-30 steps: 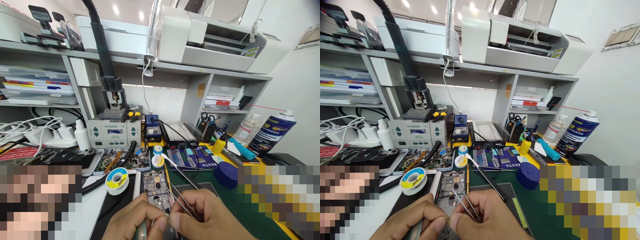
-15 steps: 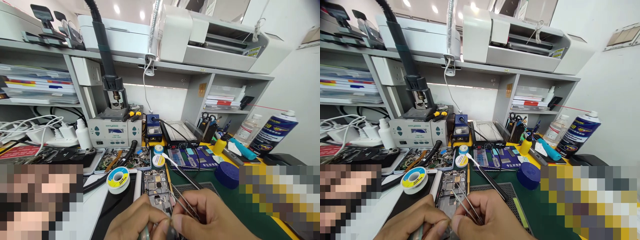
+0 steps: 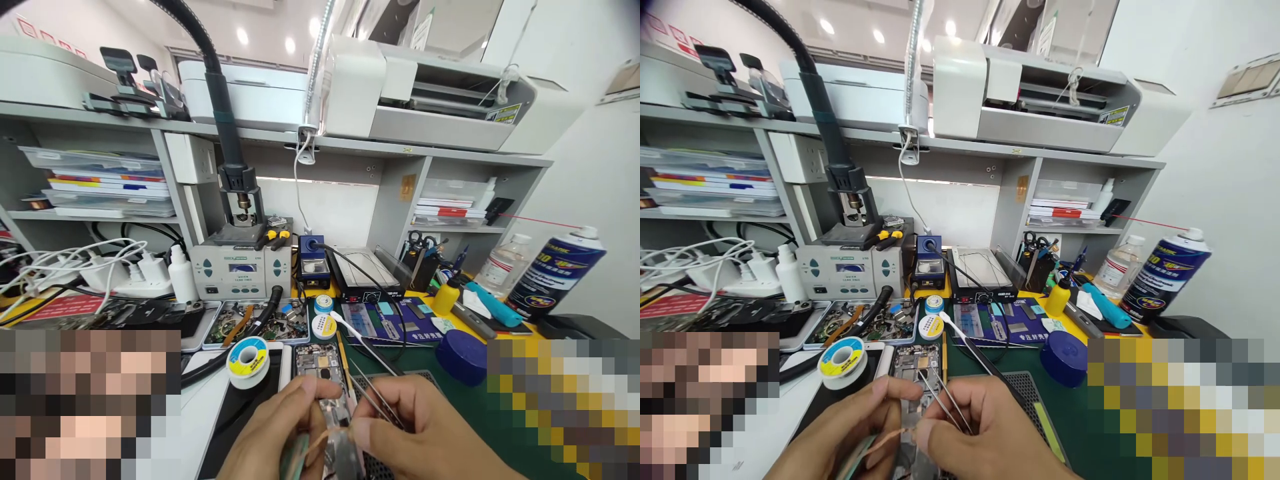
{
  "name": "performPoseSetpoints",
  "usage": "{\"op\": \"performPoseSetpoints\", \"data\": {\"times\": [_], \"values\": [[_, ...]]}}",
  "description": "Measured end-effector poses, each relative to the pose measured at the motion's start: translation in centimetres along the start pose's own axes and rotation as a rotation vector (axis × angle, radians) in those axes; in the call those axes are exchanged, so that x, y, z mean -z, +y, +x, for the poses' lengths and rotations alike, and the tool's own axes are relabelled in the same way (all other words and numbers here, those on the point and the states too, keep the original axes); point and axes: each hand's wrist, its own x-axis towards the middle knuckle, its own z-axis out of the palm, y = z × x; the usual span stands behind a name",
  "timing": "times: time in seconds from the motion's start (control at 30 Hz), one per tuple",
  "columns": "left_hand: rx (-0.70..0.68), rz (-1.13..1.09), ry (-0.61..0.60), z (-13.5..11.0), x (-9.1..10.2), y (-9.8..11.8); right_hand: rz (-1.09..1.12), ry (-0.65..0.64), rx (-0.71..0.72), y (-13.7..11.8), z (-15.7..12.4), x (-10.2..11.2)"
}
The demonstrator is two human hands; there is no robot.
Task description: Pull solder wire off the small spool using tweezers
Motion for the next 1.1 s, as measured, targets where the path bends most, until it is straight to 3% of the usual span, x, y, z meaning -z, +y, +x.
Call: {"op": "performPoseSetpoints", "data": {"times": [0.27,0.43,0.53,0.67,0.87,1.0,1.1], "values": [[0.205,-0.167,-0.187,0.3,0.7,0.9,0.146,-0.060,0.005,0.0,0.5,0.0],[0.231,-0.127,-0.251,1.0,1.1,0.9,-0.126,-0.012,0.119,-0.3,0.5,0.2],[0.169,-0.140,-0.182,-0.1,0.9,1.6,-0.215,0.031,0.103,-0.7,0.4,0.3],[-0.047,-0.127,-0.064,-2.0,1.2,3.7,-0.100,0.050,0.063,-1.1,0.6,0.8],[-0.348,-0.001,0.156,-1.7,3.3,5.7,-0.156,0.122,0.190,-1.2,1.2,1.9],[-0.326,0.139,0.215,-3.0,3.9,5.8,-0.306,0.290,0.415,-0.6,0.9,2.3],[-0.300,0.282,0.290,-5.0,4.5,5.8,-0.463,0.321,0.526,-0.3,0.6,2.3]]}}
